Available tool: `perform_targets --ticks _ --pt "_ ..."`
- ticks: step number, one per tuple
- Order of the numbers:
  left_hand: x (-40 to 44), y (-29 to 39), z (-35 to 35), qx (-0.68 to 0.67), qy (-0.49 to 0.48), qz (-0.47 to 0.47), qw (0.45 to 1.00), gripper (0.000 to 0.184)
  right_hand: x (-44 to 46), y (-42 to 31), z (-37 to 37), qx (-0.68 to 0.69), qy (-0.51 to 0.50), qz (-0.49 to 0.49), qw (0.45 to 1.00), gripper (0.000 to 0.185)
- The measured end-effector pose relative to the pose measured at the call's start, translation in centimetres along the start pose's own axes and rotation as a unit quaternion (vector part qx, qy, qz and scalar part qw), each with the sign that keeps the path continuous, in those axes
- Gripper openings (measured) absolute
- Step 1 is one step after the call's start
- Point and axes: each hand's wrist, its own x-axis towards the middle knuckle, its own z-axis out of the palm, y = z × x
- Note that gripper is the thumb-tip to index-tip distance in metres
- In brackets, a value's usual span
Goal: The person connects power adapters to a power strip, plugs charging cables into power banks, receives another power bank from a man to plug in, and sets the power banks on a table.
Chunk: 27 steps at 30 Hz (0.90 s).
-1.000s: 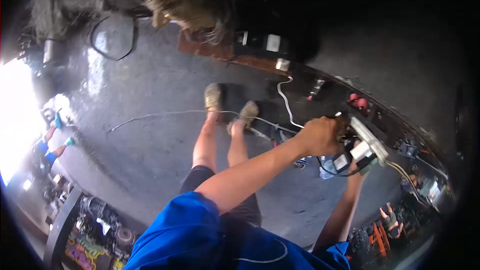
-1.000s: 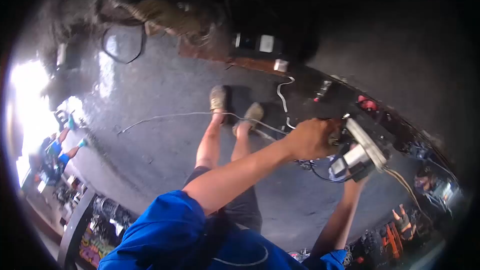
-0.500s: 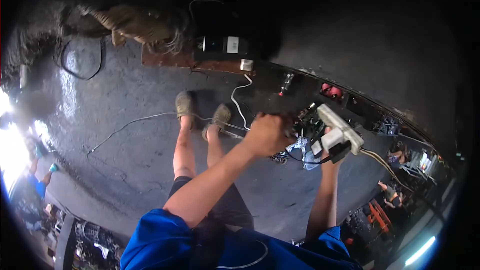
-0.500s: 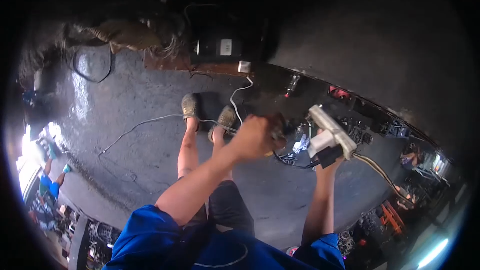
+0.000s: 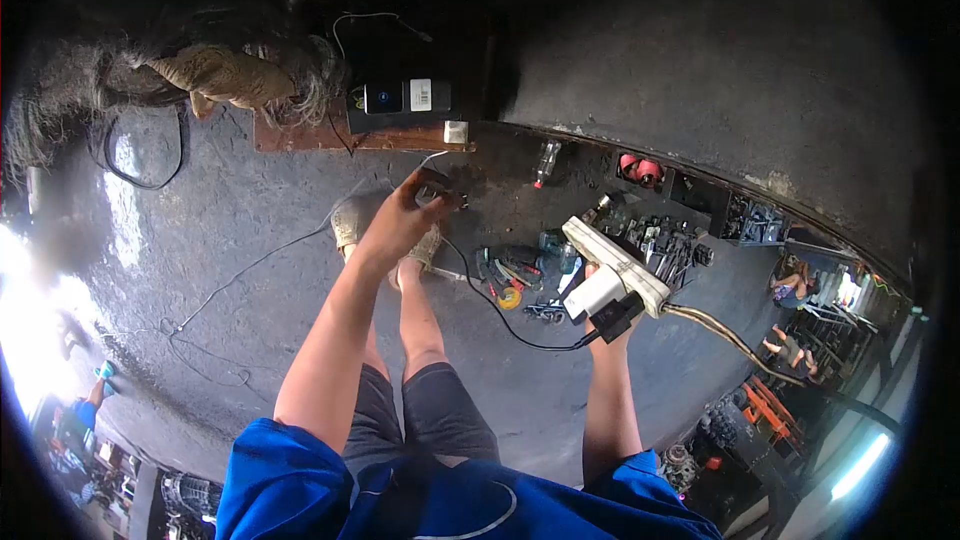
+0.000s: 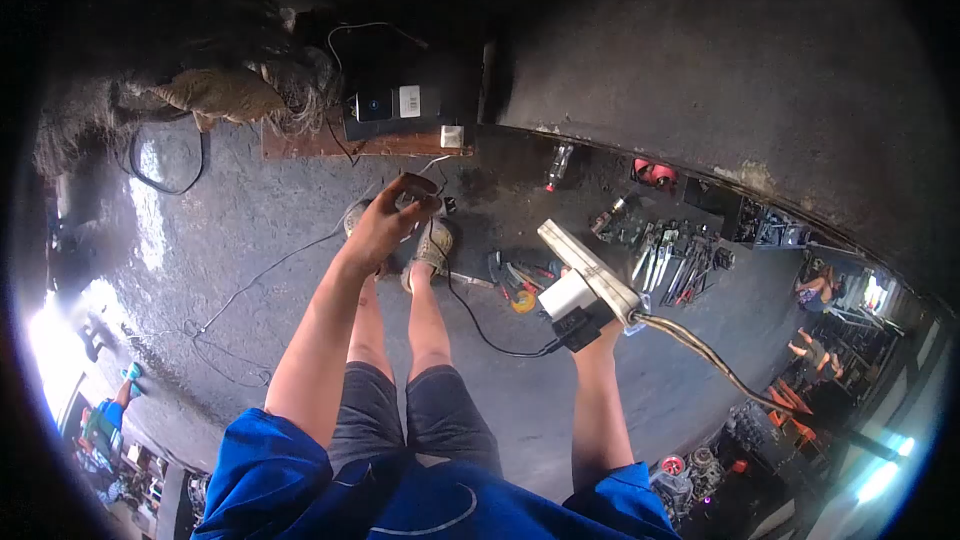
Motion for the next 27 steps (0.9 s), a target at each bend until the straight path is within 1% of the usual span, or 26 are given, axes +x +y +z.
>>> perform_targets --ticks 1,3,4,6,7,8,9,10,11,12,13,15,16,17,18,19,20,21,23,24,25,26,27 --pt "0.0 -0.6 -0.1 0.000 -0.002 -0.002 1.000 0.028 -0.1 0.1 -0.1 -0.001 0.002 0.001 1.000 0.031" --pt "-0.1 -1.6 -0.4 -0.020 -0.003 0.019 1.000 0.031 -0.1 0.4 -0.4 0.042 -0.022 0.043 0.998 0.032" --pt "-0.2 -2.1 -0.6 -0.022 -0.005 0.020 1.000 0.031 0.1 0.8 -0.7 0.009 -0.052 -0.014 0.999 0.031" --pt "-1.1 -2.6 -0.9 -0.176 0.028 -0.026 0.984 0.043 0.0 0.8 -0.1 -0.005 -0.044 -0.034 0.998 0.030" --pt "-1.8 -2.9 -0.7 -0.179 0.028 -0.025 0.983 0.043 0.0 0.8 0.1 -0.018 -0.037 -0.051 0.998 0.030" --pt "-2.9 -2.0 -0.6 -0.145 -0.018 -0.005 0.989 0.048 0.1 0.7 -0.2 0.009 -0.046 -0.004 0.999 0.028" --pt "-3.9 -1.3 -0.1 -0.111 -0.066 0.016 0.992 0.054 0.3 1.4 -1.0 0.004 -0.046 -0.006 0.999 0.028" --pt "-4.4 -0.8 1.2 -0.125 -0.079 0.107 0.983 0.056 0.7 2.6 -2.3 -0.023 -0.055 -0.005 0.998 0.037" --pt "-5.2 0.6 2.1 -0.131 -0.081 0.109 0.982 0.056 0.8 3.5 -3.3 -0.050 -0.065 -0.003 0.997 0.053" --pt "-6.3 2.7 2.6 -0.035 -0.090 0.128 0.987 0.058 0.5 3.8 -3.7 -0.097 -0.063 -0.002 0.993 0.056" --pt "-6.8 4.1 3.0 0.062 -0.097 0.144 0.983 0.061 0.4 3.6 -3.6 -0.099 -0.063 -0.002 0.993 0.056" --pt "-6.4 5.2 4.2 0.062 -0.110 0.139 0.982 0.064 0.6 3.1 -3.3 -0.271 -0.040 -0.027 0.961 0.057" --pt "-6.3 5.6 4.6 0.063 -0.125 0.133 0.981 0.068 1.0 4.6 -5.2 0.182 -0.140 0.080 0.970 0.058" --pt "-6.2 6.0 4.9 0.060 -0.123 0.134 0.981 0.068 1.2 4.0 -4.8 0.179 -0.143 0.080 0.970 0.058" --pt "-6.3 6.3 5.1 0.068 -0.108 0.130 0.983 0.070 1.1 3.4 -4.3 -0.040 -0.130 0.025 0.990 0.059" --pt "-6.3 6.4 5.3 0.075 -0.094 0.124 0.985 0.072 1.0 2.8 -4.0 -0.257 -0.110 -0.030 0.960 0.061" --pt "-6.3 6.4 5.5 0.072 -0.095 0.123 0.985 0.072 1.1 2.5 -3.8 -0.206 -0.097 -0.002 0.974 0.060" --pt "-6.3 6.3 5.6 0.065 -0.093 0.119 0.986 0.072 1.3 2.4 -3.8 -0.208 -0.095 -0.001 0.973 0.060" --pt "-6.5 6.2 5.6 0.058 -0.090 0.116 0.988 0.072 1.6 2.4 -3.6 -0.056 -0.155 -0.011 0.986 0.060" --pt "-6.9 6.4 5.6 0.051 -0.109 0.128 0.984 0.071 1.5 1.2 -1.7 -0.246 -0.190 -0.140 0.940 0.054" --pt "-7.2 6.7 5.5 0.044 -0.130 0.139 0.981 0.070 2.1 1.0 -1.3 -0.112 -0.206 -0.090 0.968 0.050" --pt "-7.6 7.7 5.4 0.093 -0.135 0.153 0.974 0.067 1.8 0.7 -1.4 -0.122 -0.193 -0.068 0.971 0.050" --pt "-7.6 7.9 5.7 0.092 -0.135 0.152 0.975 0.067 1.5 0.3 -1.3 -0.132 -0.181 -0.046 0.973 0.050"
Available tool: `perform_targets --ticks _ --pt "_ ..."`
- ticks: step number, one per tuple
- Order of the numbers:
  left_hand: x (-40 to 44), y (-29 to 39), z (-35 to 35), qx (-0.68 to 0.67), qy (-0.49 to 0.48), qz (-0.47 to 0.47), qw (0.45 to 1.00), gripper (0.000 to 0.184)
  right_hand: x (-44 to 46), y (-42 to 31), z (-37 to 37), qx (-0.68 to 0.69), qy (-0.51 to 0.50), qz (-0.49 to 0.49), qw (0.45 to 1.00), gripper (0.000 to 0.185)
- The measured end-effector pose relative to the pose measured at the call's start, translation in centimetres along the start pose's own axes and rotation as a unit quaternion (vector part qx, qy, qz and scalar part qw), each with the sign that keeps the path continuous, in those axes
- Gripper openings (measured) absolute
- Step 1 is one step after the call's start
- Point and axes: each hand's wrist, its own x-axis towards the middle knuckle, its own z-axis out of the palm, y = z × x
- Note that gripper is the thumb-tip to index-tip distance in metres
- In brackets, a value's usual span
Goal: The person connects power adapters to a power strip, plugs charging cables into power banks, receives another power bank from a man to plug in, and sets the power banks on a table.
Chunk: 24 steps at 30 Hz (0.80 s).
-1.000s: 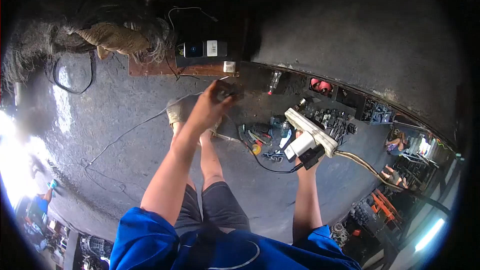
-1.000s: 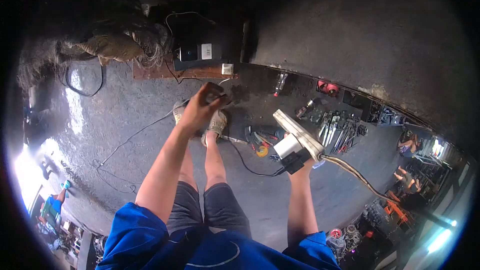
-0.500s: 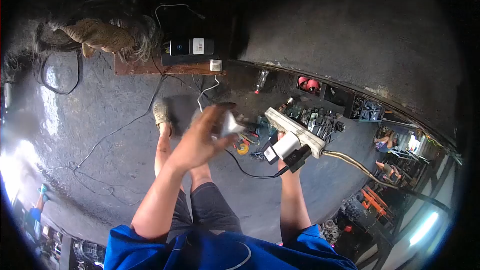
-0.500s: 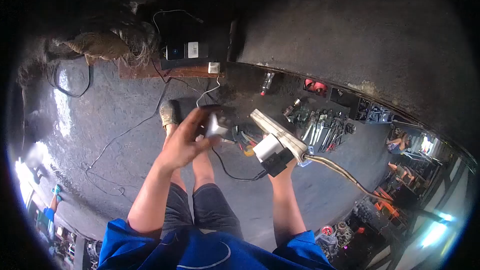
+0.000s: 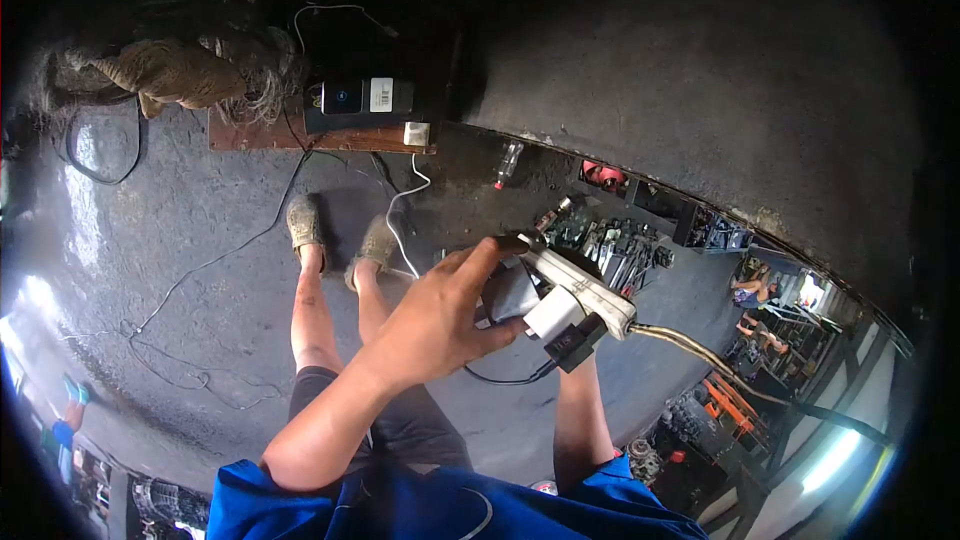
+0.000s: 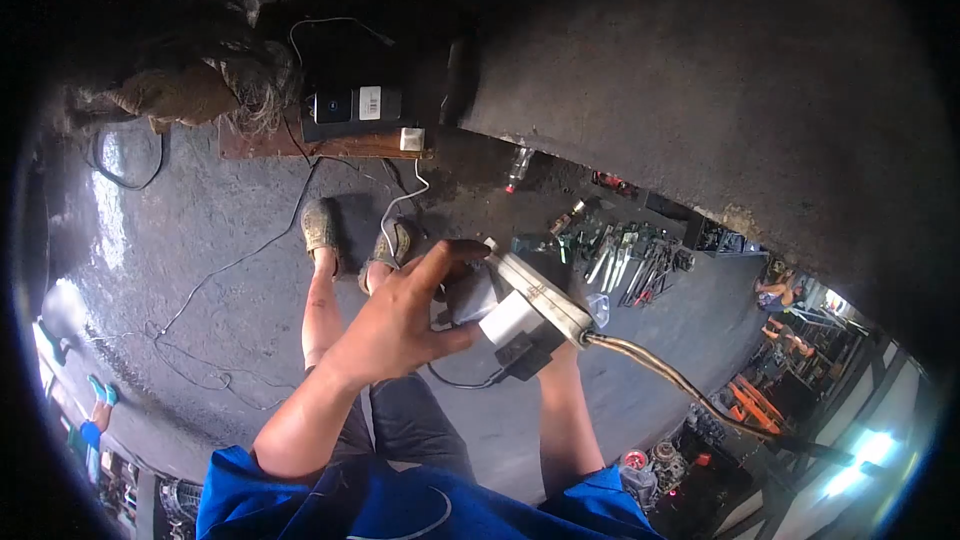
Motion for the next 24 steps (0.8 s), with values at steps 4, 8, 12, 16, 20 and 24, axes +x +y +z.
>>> perform_targets --ticks 4,8,12,16,20,24 --pt "0.3 0.3 0.2 -0.011 0.003 0.010 1.000 0.067 0.9 -2.1 1.2 0.142 0.041 0.039 0.988 0.047" --pt "0.5 -0.3 0.0 -0.001 -0.028 0.022 0.999 0.067 1.6 -2.7 0.9 -0.127 0.013 -0.008 0.992 0.038" --pt "0.6 -0.9 -0.6 -0.029 -0.033 0.031 0.999 0.067 2.2 -3.7 1.5 -0.153 -0.022 -0.056 0.986 0.039" --pt "0.7 -0.8 -0.6 -0.062 -0.007 0.041 0.997 0.070 2.3 -4.0 1.3 -0.191 -0.048 -0.088 0.977 0.040" --pt "0.8 0.7 -0.3 -0.074 0.040 0.014 0.996 0.063 2.0 -4.5 1.3 -0.266 -0.072 -0.127 0.953 0.047" --pt "1.1 0.4 0.3 -0.060 0.047 0.012 0.997 0.064 0.1 -3.5 0.6 -0.109 0.016 0.072 0.991 0.047"
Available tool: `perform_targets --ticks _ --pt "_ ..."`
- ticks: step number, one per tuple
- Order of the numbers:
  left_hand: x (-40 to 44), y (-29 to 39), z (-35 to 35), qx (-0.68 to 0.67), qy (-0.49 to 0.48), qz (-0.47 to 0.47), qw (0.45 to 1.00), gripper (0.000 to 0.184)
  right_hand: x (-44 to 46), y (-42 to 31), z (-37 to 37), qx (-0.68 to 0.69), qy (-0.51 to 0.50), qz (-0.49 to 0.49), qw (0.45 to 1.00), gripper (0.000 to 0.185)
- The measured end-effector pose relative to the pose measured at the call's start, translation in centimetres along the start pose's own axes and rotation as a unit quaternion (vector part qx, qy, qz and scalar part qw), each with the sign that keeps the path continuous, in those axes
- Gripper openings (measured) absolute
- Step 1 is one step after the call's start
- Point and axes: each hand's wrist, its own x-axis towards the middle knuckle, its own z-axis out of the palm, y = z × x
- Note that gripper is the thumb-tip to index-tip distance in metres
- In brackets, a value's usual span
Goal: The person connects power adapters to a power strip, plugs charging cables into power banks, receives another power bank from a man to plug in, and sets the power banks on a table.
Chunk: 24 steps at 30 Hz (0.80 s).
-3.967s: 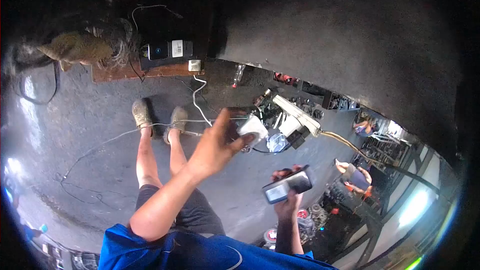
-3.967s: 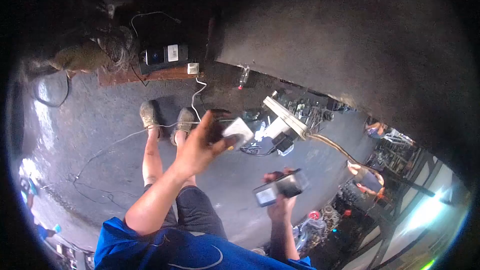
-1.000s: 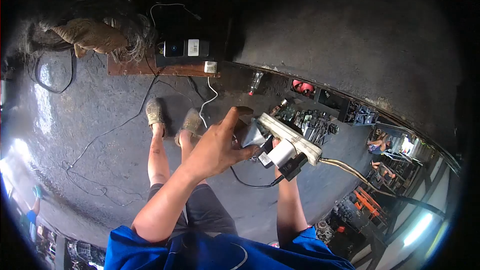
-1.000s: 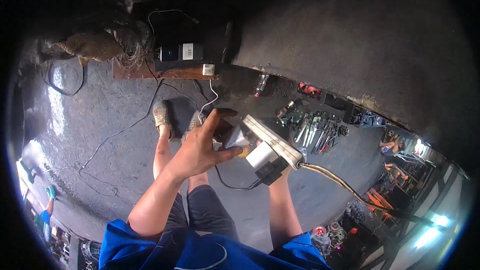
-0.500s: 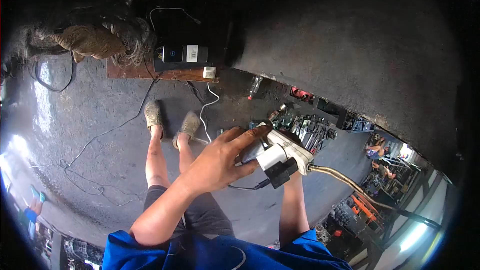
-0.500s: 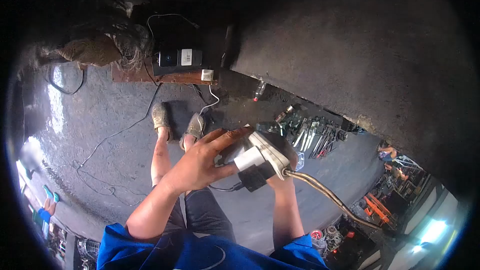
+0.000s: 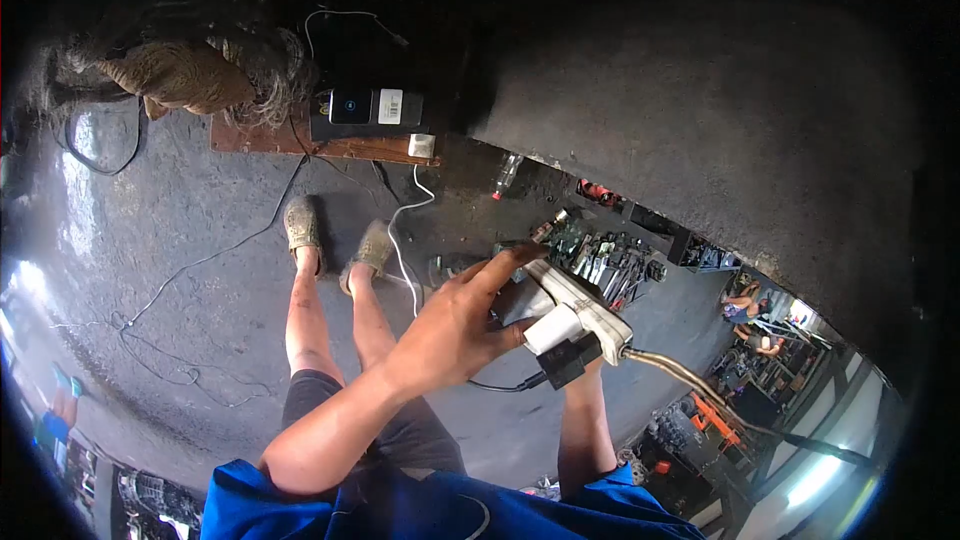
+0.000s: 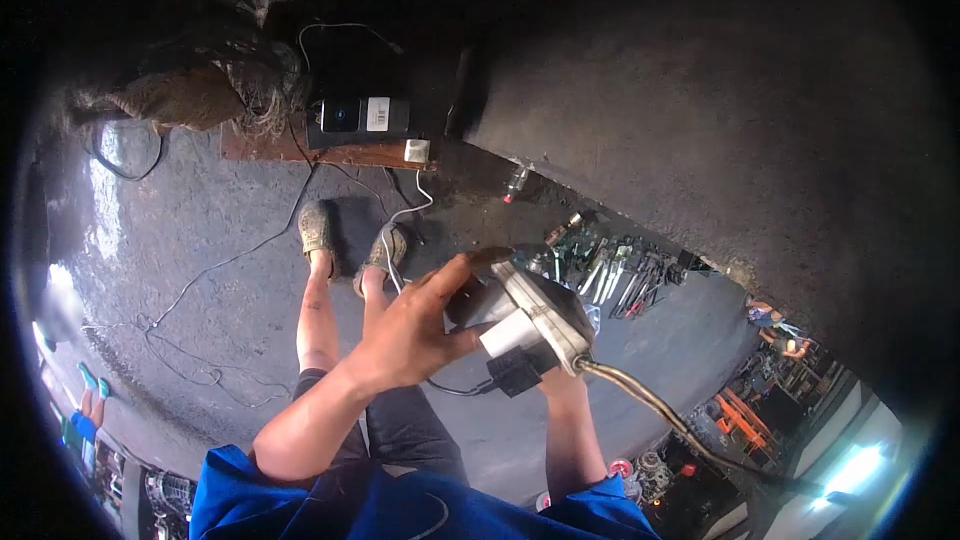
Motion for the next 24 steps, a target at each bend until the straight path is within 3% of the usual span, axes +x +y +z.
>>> perform_targets --ticks 3,6,8,10,11,14,15,16,18,20,22,24 --pt "0.4 -1.9 -0.4 -0.062 -0.082 0.032 0.994 0.069 -0.5 0.4 -0.3 0.087 0.016 0.056 0.994 0.045" --pt "0.1 -1.9 -1.2 -0.119 -0.160 0.031 0.979 0.078 0.1 2.0 -1.5 -0.192 -0.035 -0.083 0.977 0.071" --pt "-0.5 -2.8 -1.4 -0.159 -0.200 0.026 0.966 0.082 -0.9 2.6 -1.4 -0.195 0.002 -0.075 0.978 0.066" --pt "-0.5 -3.0 -1.6 -0.149 -0.197 0.038 0.968 0.086 -1.7 3.0 -1.1 0.031 -0.011 0.034 0.999 0.065" --pt "-0.4 -2.5 -1.9 -0.118 -0.206 0.032 0.971 0.085 -2.2 3.1 -1.0 0.033 -0.011 0.035 0.999 0.065" --pt "-0.1 -2.0 -1.9 -0.080 -0.205 0.052 0.974 0.084 -2.6 1.2 0.6 0.058 -0.184 -0.025 0.981 0.069" --pt "0.0 -1.9 -1.8 -0.075 -0.199 0.079 0.974 0.083 -3.1 0.1 1.9 0.334 -0.149 0.051 0.929 0.062" --pt "0.1 -2.0 -1.5 -0.074 -0.195 0.077 0.975 0.083 -3.6 1.4 1.0 0.303 -0.078 0.132 0.941 0.066" --pt "0.4 -2.5 -0.9 -0.045 -0.183 0.116 0.975 0.080 -4.0 2.3 0.4 0.059 -0.105 0.026 0.992 0.074" --pt "0.5 -2.5 -0.8 -0.054 -0.183 0.112 0.975 0.082 -3.8 2.1 0.1 0.071 -0.107 0.014 0.992 0.077" --pt "0.4 -2.2 -0.8 -0.032 -0.213 0.048 0.975 0.080 -3.9 2.1 0.5 0.083 -0.104 0.001 0.991 0.080" --pt "0.1 -3.4 -0.9 -0.025 -0.185 0.088 0.978 0.075 -4.0 2.5 0.9 0.177 -0.064 0.034 0.982 0.081"
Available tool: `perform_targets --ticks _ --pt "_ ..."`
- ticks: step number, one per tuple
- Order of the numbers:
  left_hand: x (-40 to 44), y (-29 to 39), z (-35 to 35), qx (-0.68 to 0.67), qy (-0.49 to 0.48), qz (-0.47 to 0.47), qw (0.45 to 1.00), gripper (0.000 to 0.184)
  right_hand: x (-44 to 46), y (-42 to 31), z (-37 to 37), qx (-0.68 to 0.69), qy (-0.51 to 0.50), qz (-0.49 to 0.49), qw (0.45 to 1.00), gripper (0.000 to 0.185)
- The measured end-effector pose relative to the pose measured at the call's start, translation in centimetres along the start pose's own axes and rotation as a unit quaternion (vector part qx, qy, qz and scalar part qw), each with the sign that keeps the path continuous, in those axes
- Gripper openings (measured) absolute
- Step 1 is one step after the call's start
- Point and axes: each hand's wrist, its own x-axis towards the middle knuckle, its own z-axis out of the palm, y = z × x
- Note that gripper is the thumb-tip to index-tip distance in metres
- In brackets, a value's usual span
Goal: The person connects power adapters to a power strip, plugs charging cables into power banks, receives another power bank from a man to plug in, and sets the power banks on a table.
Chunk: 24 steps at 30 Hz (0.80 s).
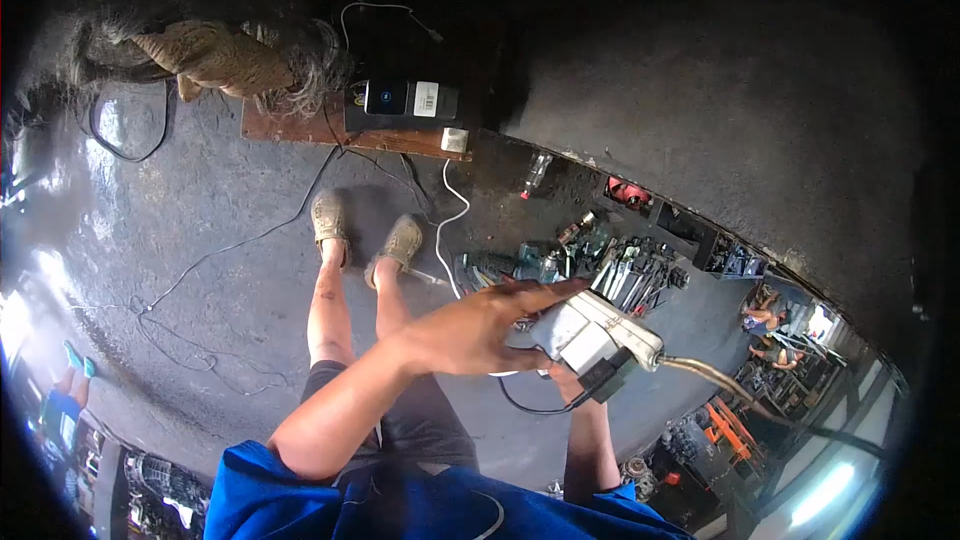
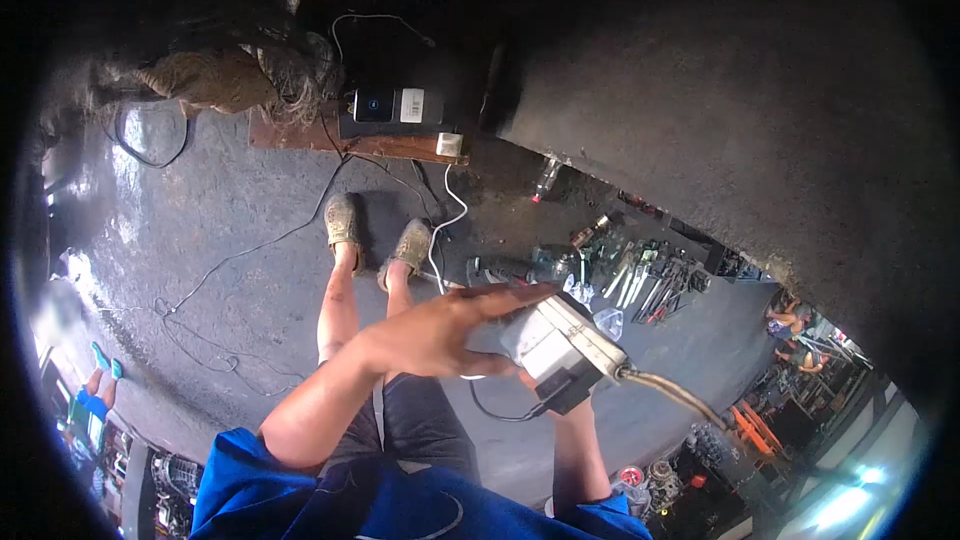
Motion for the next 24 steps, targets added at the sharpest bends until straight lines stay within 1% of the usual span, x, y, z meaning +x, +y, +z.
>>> perform_targets --ticks 1,2,3,4,5,6,7,8,9,10,11,12,13,14,15,16,18,19,20,21,22,24 --pt "-1.1 -1.1 -0.7 0.000 0.041 0.032 0.999 0.072 -0.8 1.8 -2.2 -0.136 0.015 -0.019 0.990 0.083" --pt "-2.2 -2.2 -1.6 0.003 0.081 0.067 0.994 0.069 -0.8 1.7 -2.4 -0.132 0.014 -0.019 0.991 0.083" --pt "-3.1 -3.4 -2.4 -0.086 0.170 -0.013 0.982 0.056 -0.5 1.5 -2.4 -0.215 0.004 -0.041 0.976 0.082" --pt "-4.0 -4.8 -2.9 -0.175 0.251 -0.096 0.947 0.044 -0.7 1.3 -2.3 -0.297 0.000 -0.059 0.953 0.081" --pt "-4.7 -6.5 -3.1 -0.129 0.311 -0.143 0.931 0.038 -0.7 1.2 -2.1 -0.377 0.009 -0.070 0.923 0.078" --pt "-4.8 -7.7 -3.3 -0.079 0.372 -0.185 0.906 0.032 -0.5 1.8 -2.6 -0.372 0.011 -0.075 0.925 0.078" --pt "-4.6 -8.8 -3.3 -0.072 0.371 -0.185 0.907 0.032 -0.5 3.0 -3.4 -0.324 0.021 -0.100 0.940 0.078" --pt "-4.3 -9.2 -3.4 -0.015 0.343 -0.221 0.913 0.031 -0.5 3.5 -3.5 -0.275 0.033 -0.124 0.953 0.078" --pt "-3.9 -9.6 -3.7 0.044 0.314 -0.254 0.914 0.030 -0.3 4.0 -3.6 -0.268 0.036 -0.128 0.954 0.078" --pt "-2.9 -10.1 -3.6 0.049 0.311 -0.253 0.915 0.030 -0.2 4.4 -3.7 -0.228 0.054 -0.116 0.965 0.080" --pt "-1.0 -10.2 -3.2 0.116 0.303 -0.222 0.920 0.028 -0.3 4.6 -3.8 -0.187 0.072 -0.102 0.974 0.081" --pt "1.3 -10.3 -3.0 0.183 0.294 -0.186 0.919 0.026 -0.1 4.3 -3.5 -0.184 0.075 -0.105 0.974 0.081" --pt "4.0 -10.7 -2.8 0.309 0.316 -0.131 0.887 0.024 0.1 3.5 -3.0 -0.234 0.060 -0.130 0.962 0.074" --pt "6.7 -11.0 -3.1 0.428 0.334 -0.072 0.836 0.023 0.5 2.7 -2.3 -0.284 0.043 -0.155 0.945 0.067" --pt "9.0 -10.7 -4.4 0.525 0.309 -0.057 0.791 0.025 1.1 2.1 -1.2 -0.103 0.097 -0.061 0.988 0.058" --pt "11.1 -10.4 -5.7 0.615 0.279 -0.042 0.737 0.027 1.5 1.4 -0.5 -0.100 0.095 -0.064 0.988 0.058" --pt "14.8 -11.0 -8.0 0.740 0.200 -0.093 0.635 0.039 2.5 0.3 0.1 0.008 0.061 -0.041 0.997 0.076" --pt "16.3 -11.2 -8.9 0.742 0.200 -0.094 0.633 0.039 2.2 0.2 0.2 -0.169 0.075 -0.108 0.977 0.073" --pt "17.8 -11.4 -9.9 0.753 0.113 -0.147 0.632 0.039 2.2 0.2 0.2 -0.237 0.074 -0.135 0.959 0.072" --pt "19.2 -11.7 -11.2 0.756 0.029 -0.200 0.622 0.040 2.0 0.3 0.2 -0.244 0.068 -0.138 0.958 0.070" --pt "20.4 -12.4 -12.2 0.757 0.036 -0.202 0.620 0.040 1.6 0.3 0.1 -0.238 0.065 -0.132 0.960 0.068" --pt "22.3 -15.9 -13.7 0.779 -0.021 -0.201 0.594 0.040 0.9 0.4 -0.2 -0.229 0.062 -0.118 0.964 0.065"
